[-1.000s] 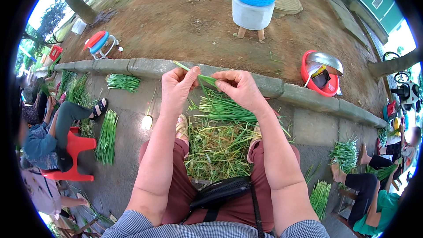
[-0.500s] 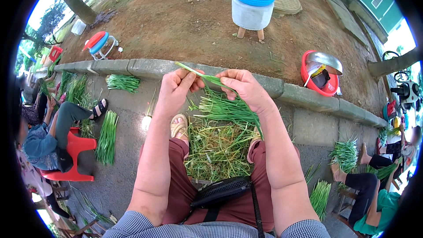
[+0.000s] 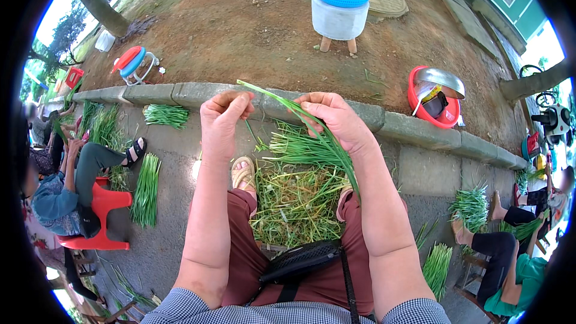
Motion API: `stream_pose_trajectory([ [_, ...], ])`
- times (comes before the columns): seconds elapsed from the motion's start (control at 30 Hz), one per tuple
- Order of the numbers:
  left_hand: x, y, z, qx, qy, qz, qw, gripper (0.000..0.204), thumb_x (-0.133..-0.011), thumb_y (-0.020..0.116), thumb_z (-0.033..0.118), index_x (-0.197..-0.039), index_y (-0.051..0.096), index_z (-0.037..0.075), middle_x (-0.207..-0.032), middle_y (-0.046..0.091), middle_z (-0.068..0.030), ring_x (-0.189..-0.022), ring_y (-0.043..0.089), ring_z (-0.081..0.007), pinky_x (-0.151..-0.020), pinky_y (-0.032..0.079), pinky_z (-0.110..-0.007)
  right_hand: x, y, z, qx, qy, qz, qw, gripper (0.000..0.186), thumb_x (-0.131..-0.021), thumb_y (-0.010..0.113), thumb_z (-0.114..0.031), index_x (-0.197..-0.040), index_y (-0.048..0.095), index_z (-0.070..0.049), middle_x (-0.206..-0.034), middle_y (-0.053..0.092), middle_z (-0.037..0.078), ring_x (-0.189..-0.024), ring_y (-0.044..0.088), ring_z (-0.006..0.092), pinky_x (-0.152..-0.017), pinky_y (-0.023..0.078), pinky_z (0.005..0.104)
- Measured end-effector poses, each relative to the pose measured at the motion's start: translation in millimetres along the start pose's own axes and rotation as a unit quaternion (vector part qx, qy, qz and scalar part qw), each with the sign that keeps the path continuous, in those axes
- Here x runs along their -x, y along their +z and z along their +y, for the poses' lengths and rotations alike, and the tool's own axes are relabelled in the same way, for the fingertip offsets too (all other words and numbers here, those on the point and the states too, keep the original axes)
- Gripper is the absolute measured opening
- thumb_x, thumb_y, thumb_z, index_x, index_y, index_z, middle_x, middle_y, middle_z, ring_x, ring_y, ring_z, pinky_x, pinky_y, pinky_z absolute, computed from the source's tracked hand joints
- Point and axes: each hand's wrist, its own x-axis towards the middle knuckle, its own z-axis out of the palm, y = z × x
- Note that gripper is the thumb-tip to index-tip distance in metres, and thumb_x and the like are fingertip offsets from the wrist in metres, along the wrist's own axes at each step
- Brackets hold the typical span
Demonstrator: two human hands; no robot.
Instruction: The person trims and cleans green stalks by hand, peeling away dry or yellowed outer layers and sorting the stalks while sitting outdoors with others.
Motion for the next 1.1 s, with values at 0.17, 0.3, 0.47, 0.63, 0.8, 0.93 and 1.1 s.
stream_pose_trajectory([
  [0.17,2.9,13.7,-1.4,0.054,-0.017,-0.032,0.998,0.012,-0.081,0.067,0.010,-0.084,0.065,-0.002,-0.071,0.062,-0.0033,-0.064,0.055,-0.0080,-0.061,0.042,-0.022,-0.4,1.0,0.9,0.054,-0.029,-0.022,0.998,0.019,-0.088,0.054,-0.013,-0.100,0.059,0.001,-0.073,0.054,-0.002,-0.056,0.043,0.0055,-0.054,0.037,0.0204],
  [0.3,2.2,14.0,-10.1,0.004,-0.019,-0.041,0.999,0.011,-0.081,0.067,0.009,-0.083,0.065,-0.002,-0.071,0.063,-0.0037,-0.063,0.054,-0.0082,-0.061,0.043,-0.021,-1.9,5.1,3.4,0.095,-0.032,-0.019,0.995,0.019,-0.088,0.054,-0.013,-0.100,0.058,0.001,-0.072,0.054,-0.003,-0.057,0.044,0.0053,-0.054,0.037,0.0204],
  [0.47,3.4,11.4,-7.9,0.001,-0.027,-0.048,0.998,0.009,-0.080,0.066,0.007,-0.083,0.066,-0.002,-0.070,0.063,-0.0052,-0.063,0.055,-0.0090,-0.061,0.043,-0.022,-0.7,0.9,1.0,0.053,-0.024,-0.034,0.998,0.019,-0.087,0.055,-0.013,-0.101,0.058,0.001,-0.071,0.053,-0.003,-0.057,0.043,0.0054,-0.054,0.037,0.0209],
  [0.63,2.9,5.7,-9.6,0.078,-0.050,-0.059,0.994,0.005,-0.080,0.065,0.004,-0.081,0.065,-0.001,-0.071,0.063,-0.0054,-0.062,0.055,-0.0104,-0.060,0.043,-0.023,-0.2,0.8,0.1,0.017,-0.030,-0.026,0.999,0.020,-0.086,0.056,-0.013,-0.100,0.060,0.001,-0.067,0.052,-0.003,-0.055,0.042,0.0060,-0.053,0.036,0.0213],
  [0.8,-0.3,-0.9,-9.4,0.109,-0.037,-0.044,0.992,0.002,-0.080,0.063,0.002,-0.079,0.064,0.001,-0.073,0.063,-0.0054,-0.062,0.055,-0.0106,-0.059,0.043,-0.023,3.5,-6.9,-5.5,-0.018,-0.026,-0.017,0.999,0.019,-0.086,0.056,-0.011,-0.099,0.060,0.002,-0.066,0.052,-0.003,-0.054,0.041,0.0064,-0.051,0.033,0.0208],
  [0.93,-2.6,-3.7,-12.5,0.139,-0.008,0.005,0.990,0.003,-0.079,0.063,0.001,-0.077,0.063,0.003,-0.071,0.062,-0.0037,-0.061,0.055,-0.0098,-0.058,0.043,-0.023,4.1,-8.2,-5.4,-0.007,-0.025,-0.020,0.999,0.019,-0.086,0.055,-0.011,-0.099,0.060,0.002,-0.065,0.051,-0.003,-0.054,0.040,0.0062,-0.051,0.033,0.0209],
  [1.1,-9.6,-20.0,-10.0,0.203,0.012,0.090,0.975,0.006,-0.078,0.066,0.002,-0.076,0.062,0.006,-0.068,0.061,-0.0018,-0.057,0.054,-0.0087,-0.054,0.043,-0.021,5.3,-11.4,-7.8,-0.005,-0.020,-0.005,1.000,0.019,-0.086,0.055,-0.012,-0.098,0.061,0.001,-0.064,0.051,-0.003,-0.053,0.040,0.0062,-0.050,0.033,0.0210],
])
